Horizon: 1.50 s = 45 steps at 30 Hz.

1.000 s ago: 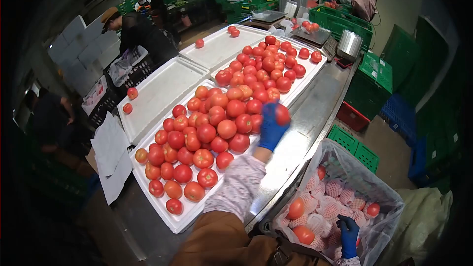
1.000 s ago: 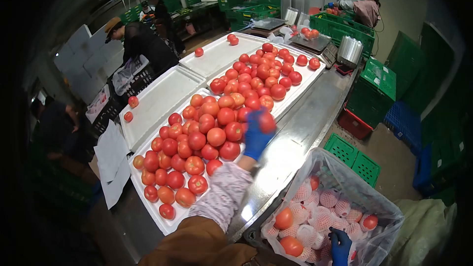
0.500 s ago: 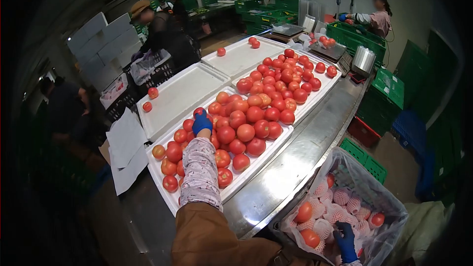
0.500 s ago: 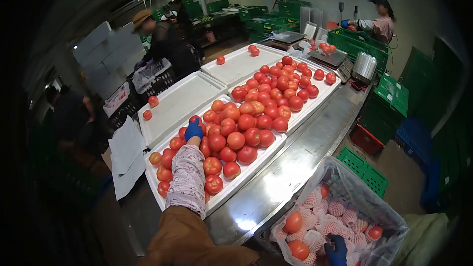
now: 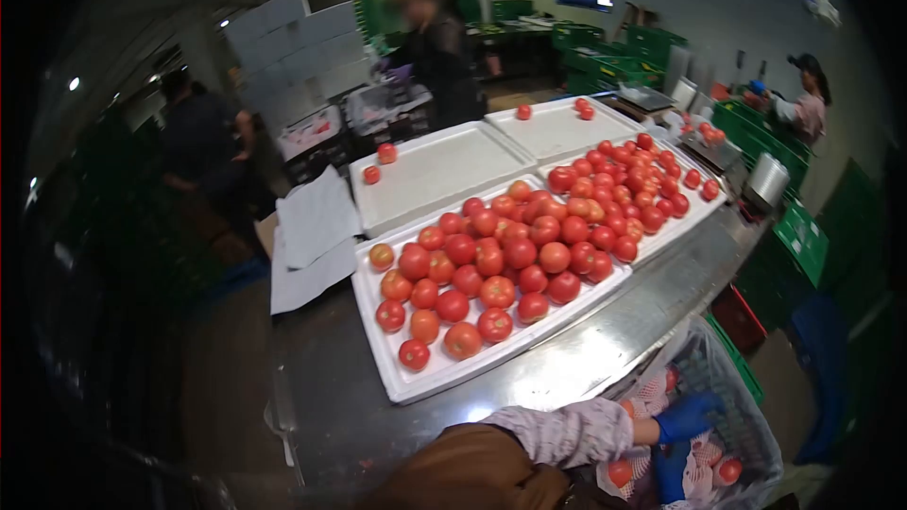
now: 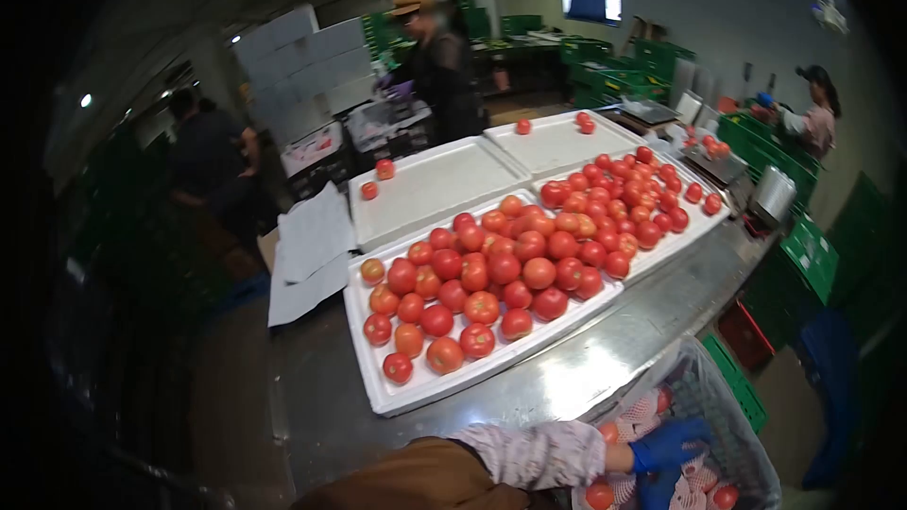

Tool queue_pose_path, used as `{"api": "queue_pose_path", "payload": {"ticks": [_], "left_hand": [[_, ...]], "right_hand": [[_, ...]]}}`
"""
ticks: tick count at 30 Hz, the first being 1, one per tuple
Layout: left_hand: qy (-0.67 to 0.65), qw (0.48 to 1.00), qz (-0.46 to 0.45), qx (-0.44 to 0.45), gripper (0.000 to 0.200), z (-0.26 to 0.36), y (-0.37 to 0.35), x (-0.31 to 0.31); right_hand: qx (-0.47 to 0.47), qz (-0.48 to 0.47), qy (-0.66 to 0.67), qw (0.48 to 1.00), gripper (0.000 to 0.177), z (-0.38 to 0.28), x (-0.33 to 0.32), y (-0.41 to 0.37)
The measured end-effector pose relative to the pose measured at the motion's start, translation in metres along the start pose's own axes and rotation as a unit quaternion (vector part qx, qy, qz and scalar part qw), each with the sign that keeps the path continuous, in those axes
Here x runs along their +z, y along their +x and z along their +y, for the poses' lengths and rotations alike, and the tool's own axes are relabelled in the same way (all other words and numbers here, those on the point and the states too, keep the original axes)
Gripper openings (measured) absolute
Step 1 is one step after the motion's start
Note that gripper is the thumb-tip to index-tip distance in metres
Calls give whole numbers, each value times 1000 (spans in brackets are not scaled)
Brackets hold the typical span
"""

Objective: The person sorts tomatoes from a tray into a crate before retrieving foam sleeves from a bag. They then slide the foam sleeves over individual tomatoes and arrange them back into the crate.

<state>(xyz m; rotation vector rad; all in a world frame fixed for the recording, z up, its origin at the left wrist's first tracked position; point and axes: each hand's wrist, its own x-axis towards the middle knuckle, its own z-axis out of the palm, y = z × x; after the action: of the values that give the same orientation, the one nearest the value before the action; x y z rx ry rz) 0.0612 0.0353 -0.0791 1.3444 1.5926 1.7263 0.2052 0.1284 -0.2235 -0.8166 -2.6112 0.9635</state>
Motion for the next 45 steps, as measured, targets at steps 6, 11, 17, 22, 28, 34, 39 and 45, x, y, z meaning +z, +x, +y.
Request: {"api": "queue_pose_path", "payload": {"ticks": [6, 11, 17, 22, 28, 34, 39, 45], "left_hand": [[52, 979, 50, -191, 19, -56, -11, 38], [152, 984, 39, -86, 19, -52, -13, 20], [-43, 984, 9, -174, 19, -182, -4, 31], [-44, 979, -22, -199, 23, -105, -10, 4], [-91, 932, -107, -335, 25, -81, -7, 9], [-185, 973, -82, -111, 67, -32, -4, 24], [-194, 953, 4, -233, 46, -59, -3, 17], [-214, 938, 158, -222, 31, -47, 7, 5]], "right_hand": [[6, -27, -133, 991, 50, -15, -8, 16], [-1, -62, -125, 990, 38, -19, -16, 28], [-11, 120, 168, 978, 37, -45, -75, 27], [40, 201, 224, 953, 32, 9, -59, 5], [40, 297, 5, 954, 25, -27, -90, 0], [33, 435, 266, 860, 26, -90, -122, 11], [28, 205, 346, 915, 29, -88, -105, 1], [-68, -22, 83, 994, 51, -86, -39, -33]]}}
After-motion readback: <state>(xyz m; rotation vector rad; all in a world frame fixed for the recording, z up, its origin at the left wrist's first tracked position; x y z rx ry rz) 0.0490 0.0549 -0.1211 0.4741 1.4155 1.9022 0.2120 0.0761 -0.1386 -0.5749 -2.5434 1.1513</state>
